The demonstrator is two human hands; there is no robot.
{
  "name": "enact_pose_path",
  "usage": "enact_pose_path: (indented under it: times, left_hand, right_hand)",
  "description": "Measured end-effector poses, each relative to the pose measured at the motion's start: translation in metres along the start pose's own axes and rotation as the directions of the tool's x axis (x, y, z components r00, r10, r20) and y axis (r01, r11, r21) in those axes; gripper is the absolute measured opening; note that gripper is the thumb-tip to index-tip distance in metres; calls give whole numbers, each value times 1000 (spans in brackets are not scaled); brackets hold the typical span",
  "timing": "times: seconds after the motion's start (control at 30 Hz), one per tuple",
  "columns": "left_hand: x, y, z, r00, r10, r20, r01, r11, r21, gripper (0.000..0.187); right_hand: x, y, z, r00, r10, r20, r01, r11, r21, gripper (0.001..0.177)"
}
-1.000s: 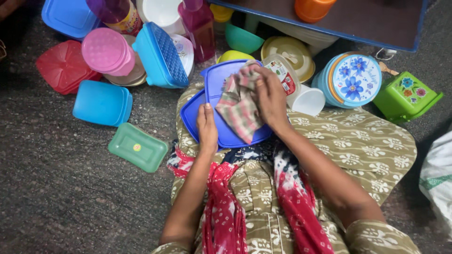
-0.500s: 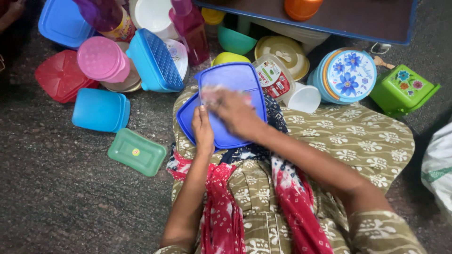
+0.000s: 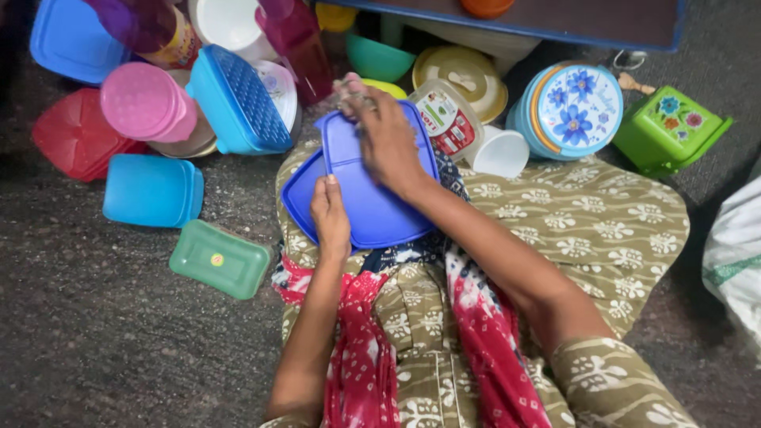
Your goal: The person sits on the floor and wipes various plastic containers and lids with a cloth. They handle bowls, rectangular containers, and a water bottle, wiping each item individually and stacking them on a nearby table.
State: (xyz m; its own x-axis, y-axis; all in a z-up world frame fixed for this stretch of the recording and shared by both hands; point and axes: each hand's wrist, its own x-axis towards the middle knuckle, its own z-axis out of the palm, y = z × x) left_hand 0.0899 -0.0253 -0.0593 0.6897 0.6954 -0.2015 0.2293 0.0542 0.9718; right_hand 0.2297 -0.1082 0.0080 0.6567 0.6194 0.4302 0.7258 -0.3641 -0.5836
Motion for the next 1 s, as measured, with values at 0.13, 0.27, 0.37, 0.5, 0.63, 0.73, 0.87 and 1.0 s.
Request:
enact_pose_path:
  times: [0.13, 0.27, 0.37, 0.5, 0.63, 0.73, 0.87, 1.0]
  left_hand:
    - [3, -6, -2, 998, 58, 26, -54, 991, -119, 29]
    - [3, -4, -1, 1000, 2, 7, -1, 994, -107, 29]
    - [-4, 1, -1, 1000, 3, -7, -4, 991, -132, 30]
    - [1, 6, 1, 999, -49, -20, 45, 989, -140, 32]
    - [0, 15, -1, 999, -53, 5, 53, 972, -229, 31]
    - [-3, 30, -5, 985, -158, 71, 173, 871, -460, 29]
    - [-5, 44, -11, 967, -165, 195, 247, 801, -546, 37]
    - [-4, 58, -4, 988, 20, 154, 48, 905, -423, 45]
  right_hand:
    - [-15, -21, 1, 957, -268, 109, 267, 963, 17, 44]
    - [-14, 13, -30, 994, 6, 105, -20, 991, 131, 37]
    - [-38, 23, -48, 999, 35, 11, -34, 997, -65, 55]
    - [-90, -9, -50, 979, -27, 202, 29, 1000, -7, 59]
    - [-102, -37, -44, 889, -272, 369, 218, 959, 181, 59]
    - [-99, -43, -59, 851, -372, 370, 351, 928, 125, 60]
    - [-87, -17, -94, 872, -395, 287, 419, 908, -23, 54]
    - [-90, -8, -140, 833, 526, 172, -461, 487, 741, 46]
